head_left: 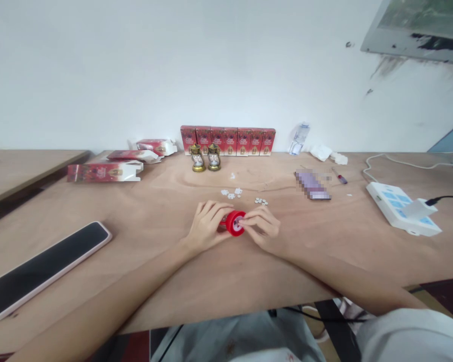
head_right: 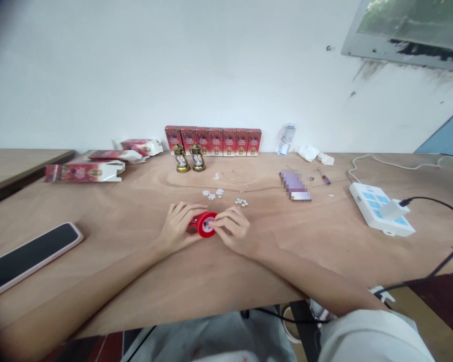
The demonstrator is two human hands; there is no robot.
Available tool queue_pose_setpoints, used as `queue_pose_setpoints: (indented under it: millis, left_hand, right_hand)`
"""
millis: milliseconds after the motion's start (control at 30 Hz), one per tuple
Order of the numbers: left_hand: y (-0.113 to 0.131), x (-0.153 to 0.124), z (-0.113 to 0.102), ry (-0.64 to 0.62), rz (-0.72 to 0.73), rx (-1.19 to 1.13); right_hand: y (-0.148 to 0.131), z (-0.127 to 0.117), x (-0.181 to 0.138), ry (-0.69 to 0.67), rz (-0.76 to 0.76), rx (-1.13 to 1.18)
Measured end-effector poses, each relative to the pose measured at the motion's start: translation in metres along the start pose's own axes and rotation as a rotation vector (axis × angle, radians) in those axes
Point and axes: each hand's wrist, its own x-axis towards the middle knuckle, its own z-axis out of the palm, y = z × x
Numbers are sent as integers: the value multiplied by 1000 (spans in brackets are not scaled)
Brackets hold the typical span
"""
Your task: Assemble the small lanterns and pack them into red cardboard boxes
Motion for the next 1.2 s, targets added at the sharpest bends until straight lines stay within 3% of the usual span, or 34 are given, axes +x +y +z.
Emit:
queue_pose_setpoints:
  millis: [367, 633, 1200]
  left_hand:
    - [0, 1, -2, -2, -21, 21]
    - [0, 1, -1, -17, -28, 40]
    - [0, 0, 0, -18, 16, 27]
  right_hand:
    - [-1, 0, -1, 14, 37, 2]
    - [-4, -4, 1, -46, 42, -8]
    - [-4, 2, 1, 65, 41, 23]
